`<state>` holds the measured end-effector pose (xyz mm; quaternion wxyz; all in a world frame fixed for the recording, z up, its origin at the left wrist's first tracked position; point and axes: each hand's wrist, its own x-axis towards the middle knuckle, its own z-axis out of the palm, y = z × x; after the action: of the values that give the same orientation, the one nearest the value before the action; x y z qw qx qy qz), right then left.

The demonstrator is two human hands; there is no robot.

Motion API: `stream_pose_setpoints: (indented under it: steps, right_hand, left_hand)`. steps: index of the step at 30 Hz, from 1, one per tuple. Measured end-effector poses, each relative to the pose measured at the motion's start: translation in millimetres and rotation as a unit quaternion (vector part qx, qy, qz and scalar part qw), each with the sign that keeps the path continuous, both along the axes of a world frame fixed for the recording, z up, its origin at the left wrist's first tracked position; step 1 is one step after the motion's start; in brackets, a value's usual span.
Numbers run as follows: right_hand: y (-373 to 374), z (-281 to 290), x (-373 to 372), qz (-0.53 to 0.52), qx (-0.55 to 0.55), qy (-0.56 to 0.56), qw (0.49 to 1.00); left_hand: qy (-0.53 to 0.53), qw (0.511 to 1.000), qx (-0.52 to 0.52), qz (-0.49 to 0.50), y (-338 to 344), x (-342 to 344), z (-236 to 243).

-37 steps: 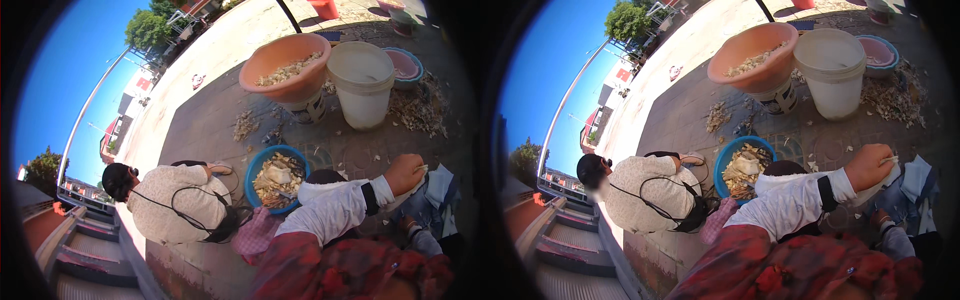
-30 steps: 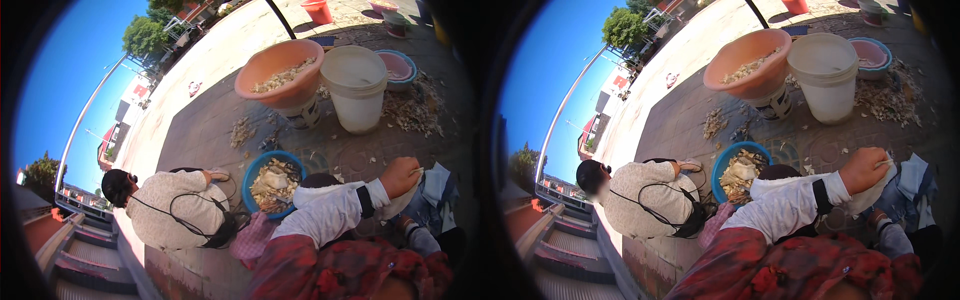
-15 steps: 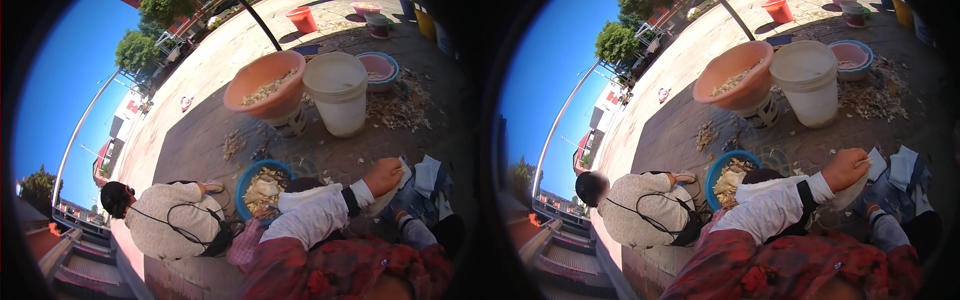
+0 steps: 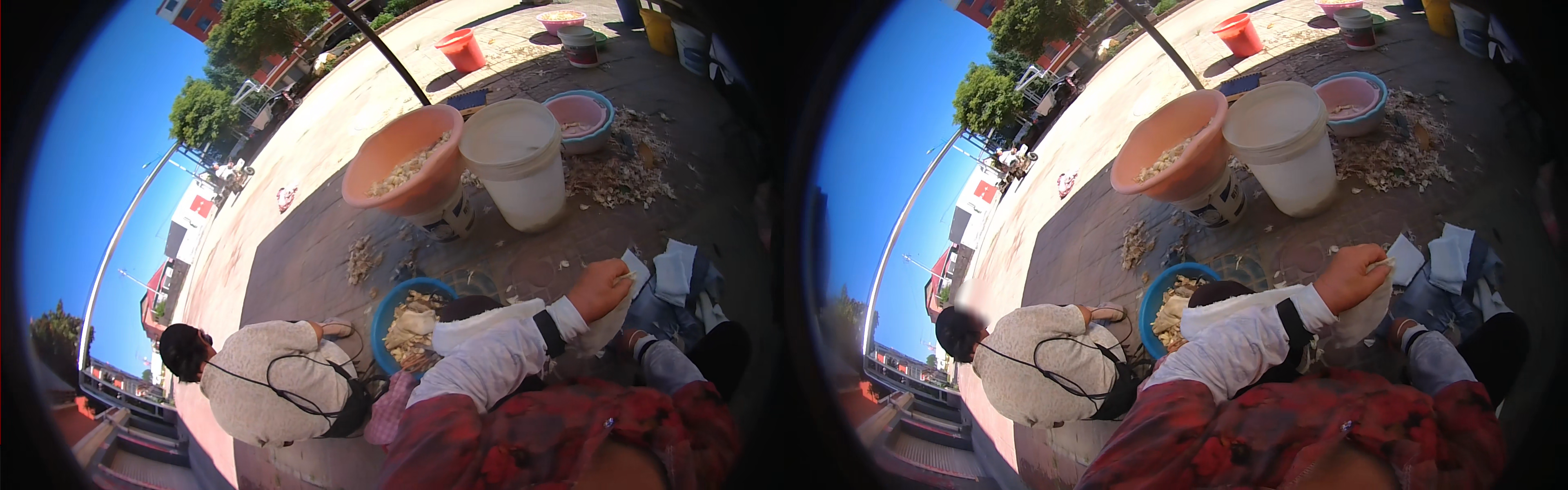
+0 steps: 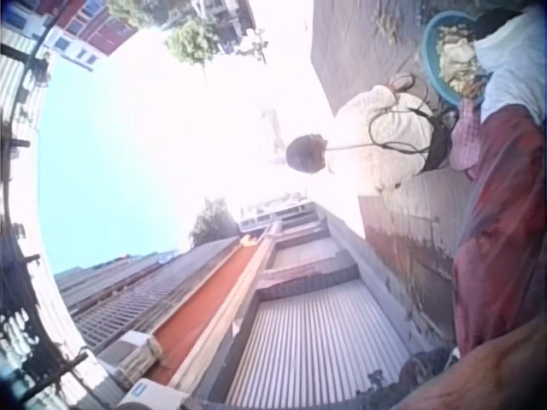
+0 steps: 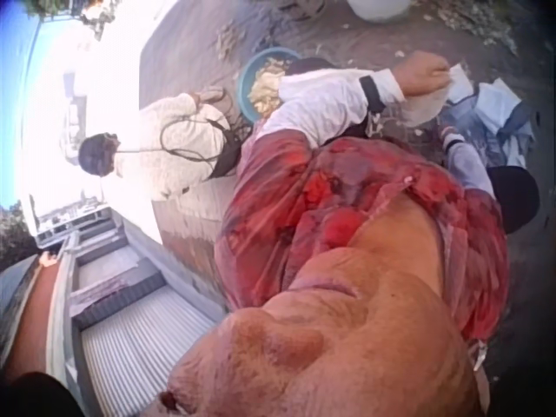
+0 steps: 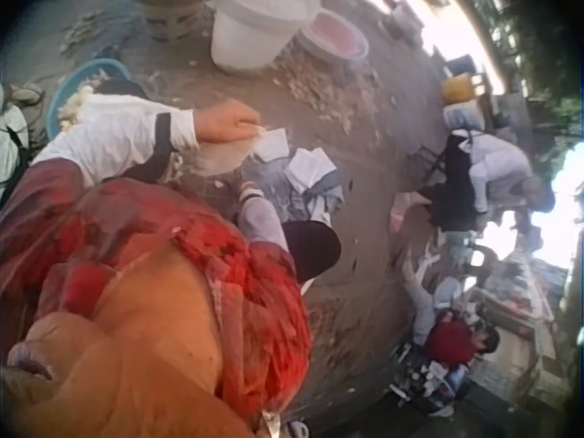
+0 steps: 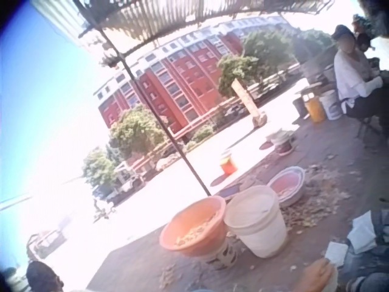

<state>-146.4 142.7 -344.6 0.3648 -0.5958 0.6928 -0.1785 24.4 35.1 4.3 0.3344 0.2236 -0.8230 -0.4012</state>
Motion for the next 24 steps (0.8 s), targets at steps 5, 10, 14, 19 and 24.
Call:
stream_pose_setpoints:
  steps: [5, 10, 14, 19, 24]
  right_hand:
    - [5.5, 1.3, -3.7, -0.022, -0.028, -0.036, 0.999]
    - [-1.9, 6.2, -9.9, -0.036, -0.059, -0.071, 0.995]
    - [-11.8, 11.5, -11.1, -0.052, -0.087, -0.098, 0.990]
    - [-33.8, 18.4, -12.3, -0.069, -0.116, -0.129, 0.982]
    - [-62.2, 30.5, -17.3, -0.088, -0.147, -0.150, 0.974]
  left_hand:
    - [-0.051, 0.994, 0.100, 0.005, 3.3, -1.7, 0.2]
    - [-0.068, 0.984, 0.164, -0.012, -6.0, -0.2, -4.2]
    - [-0.058, 0.958, 0.279, -0.005, -5.7, -8.4, 5.0]
    - [-0.023, 0.940, 0.336, -0.060, -20.5, -23.6, 13.4]
    - [0.012, 0.920, 0.370, -0.127, -31.9, -44.5, 13.8]
